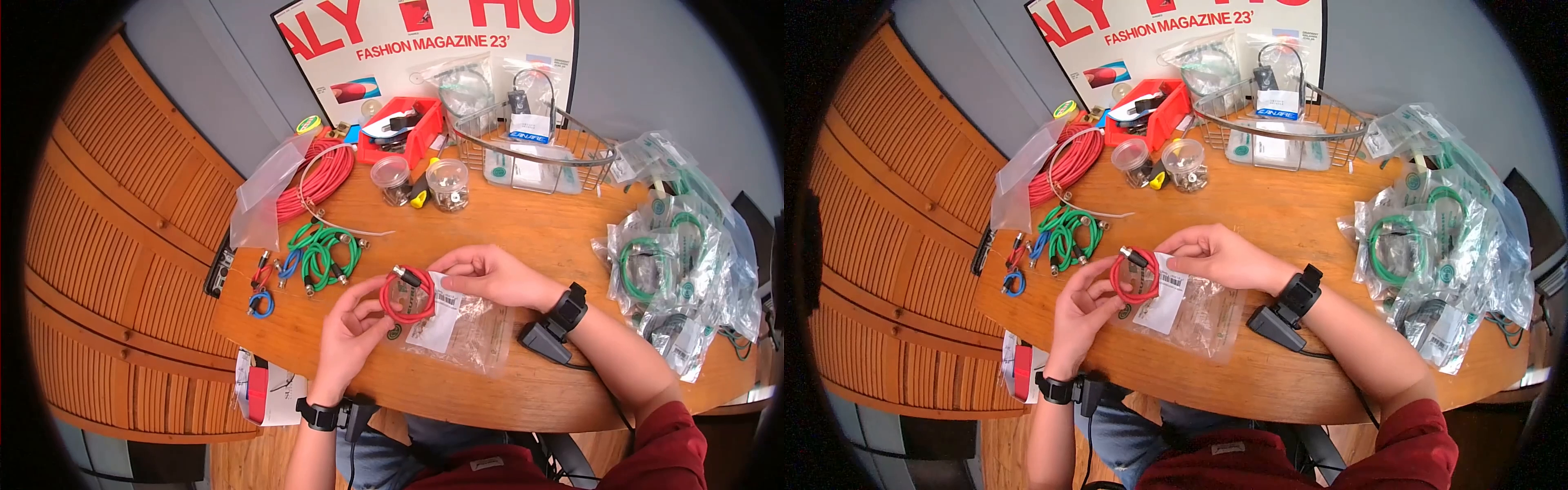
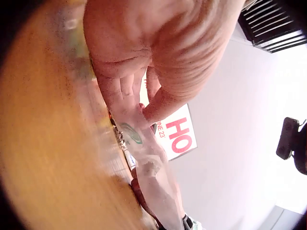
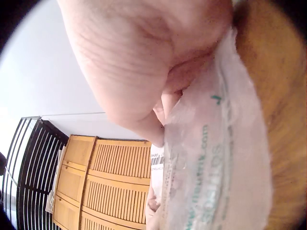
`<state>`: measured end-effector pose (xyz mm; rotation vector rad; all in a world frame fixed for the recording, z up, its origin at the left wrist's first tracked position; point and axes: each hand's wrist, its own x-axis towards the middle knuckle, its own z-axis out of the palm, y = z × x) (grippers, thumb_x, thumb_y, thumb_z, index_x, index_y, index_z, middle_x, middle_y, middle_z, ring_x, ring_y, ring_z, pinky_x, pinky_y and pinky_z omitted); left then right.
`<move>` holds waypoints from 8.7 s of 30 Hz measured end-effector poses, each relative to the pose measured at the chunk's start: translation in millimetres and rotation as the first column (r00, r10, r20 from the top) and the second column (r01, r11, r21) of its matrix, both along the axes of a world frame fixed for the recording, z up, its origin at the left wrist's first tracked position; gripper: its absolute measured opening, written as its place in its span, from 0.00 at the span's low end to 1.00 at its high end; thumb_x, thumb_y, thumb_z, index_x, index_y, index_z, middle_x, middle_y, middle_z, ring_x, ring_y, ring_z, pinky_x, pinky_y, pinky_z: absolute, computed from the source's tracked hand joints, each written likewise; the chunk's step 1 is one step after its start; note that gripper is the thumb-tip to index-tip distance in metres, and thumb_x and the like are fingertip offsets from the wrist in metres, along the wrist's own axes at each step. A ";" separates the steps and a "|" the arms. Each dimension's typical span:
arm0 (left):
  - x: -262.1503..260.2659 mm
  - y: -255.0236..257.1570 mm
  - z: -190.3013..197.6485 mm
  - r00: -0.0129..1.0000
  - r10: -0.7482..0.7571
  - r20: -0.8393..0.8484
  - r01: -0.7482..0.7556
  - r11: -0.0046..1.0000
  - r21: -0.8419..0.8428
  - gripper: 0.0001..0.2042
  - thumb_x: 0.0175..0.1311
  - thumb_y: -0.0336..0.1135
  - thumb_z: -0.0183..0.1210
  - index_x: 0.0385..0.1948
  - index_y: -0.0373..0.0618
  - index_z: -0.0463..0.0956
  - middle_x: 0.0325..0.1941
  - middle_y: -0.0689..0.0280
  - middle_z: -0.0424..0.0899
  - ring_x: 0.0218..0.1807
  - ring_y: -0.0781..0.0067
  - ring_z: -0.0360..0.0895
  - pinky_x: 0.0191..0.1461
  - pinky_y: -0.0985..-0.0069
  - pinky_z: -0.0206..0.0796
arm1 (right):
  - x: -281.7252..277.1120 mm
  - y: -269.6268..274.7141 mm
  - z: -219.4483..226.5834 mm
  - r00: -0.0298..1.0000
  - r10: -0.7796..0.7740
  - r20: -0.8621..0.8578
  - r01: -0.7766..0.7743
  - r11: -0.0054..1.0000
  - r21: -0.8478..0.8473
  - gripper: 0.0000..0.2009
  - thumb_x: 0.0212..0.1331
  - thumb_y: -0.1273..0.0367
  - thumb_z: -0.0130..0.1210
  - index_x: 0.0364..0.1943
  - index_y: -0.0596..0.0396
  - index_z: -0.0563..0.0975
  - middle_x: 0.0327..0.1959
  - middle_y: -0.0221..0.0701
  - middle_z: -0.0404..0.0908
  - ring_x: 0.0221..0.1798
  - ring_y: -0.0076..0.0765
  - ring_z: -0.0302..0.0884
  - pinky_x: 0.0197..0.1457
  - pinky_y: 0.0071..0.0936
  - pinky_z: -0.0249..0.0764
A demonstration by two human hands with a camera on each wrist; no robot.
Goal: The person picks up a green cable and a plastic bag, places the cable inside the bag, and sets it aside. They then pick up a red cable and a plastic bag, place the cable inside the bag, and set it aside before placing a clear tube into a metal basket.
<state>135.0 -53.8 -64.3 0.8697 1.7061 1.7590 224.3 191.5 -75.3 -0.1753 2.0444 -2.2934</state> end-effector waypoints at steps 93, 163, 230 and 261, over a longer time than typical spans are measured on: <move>55.2 -0.1 40.3 0.565 -0.013 -0.825 -0.278 0.939 -0.205 0.05 0.58 0.29 0.58 0.35 0.42 0.76 0.47 0.55 0.78 0.54 0.51 0.72 0.58 0.61 0.60 | -1.4 -21.7 12.6 0.984 0.012 -0.179 -0.008 1.000 0.026 0.20 0.62 0.70 0.58 0.57 0.52 0.70 0.45 0.27 0.77 0.43 0.16 0.74 0.44 0.18 0.73; -19.3 -50.3 -16.2 0.957 0.122 0.265 -0.179 0.963 0.202 0.08 0.68 0.28 0.52 0.47 0.42 0.70 0.35 0.74 0.73 0.32 0.91 0.69 0.32 0.89 0.59 | -70.7 192.4 126.2 0.926 -0.312 -0.213 0.169 -0.162 0.972 0.13 0.53 0.65 0.60 0.26 0.63 0.77 0.20 0.45 0.76 0.23 0.48 0.73 0.29 0.39 0.66; -46.1 129.7 14.5 0.272 -0.715 -0.644 0.431 0.689 -0.583 0.25 0.43 0.45 0.71 0.47 0.55 0.77 0.69 0.63 0.64 0.68 0.56 0.59 0.68 0.60 0.52 | 46.8 78.6 15.4 0.803 -0.518 0.295 0.567 0.817 -0.107 0.17 0.70 0.57 0.46 0.51 0.54 0.75 0.34 0.31 0.84 0.26 0.16 0.77 0.29 0.12 0.70; -49.3 127.5 7.5 0.965 -0.100 0.244 0.075 0.991 0.110 0.11 0.60 0.24 0.61 0.44 0.39 0.75 0.42 0.67 0.82 0.44 0.80 0.78 0.49 0.81 0.71 | 50.4 70.7 16.3 0.834 -0.513 0.203 0.549 0.806 -0.219 0.14 0.71 0.61 0.44 0.49 0.53 0.75 0.33 0.26 0.77 0.28 0.20 0.73 0.32 0.16 0.68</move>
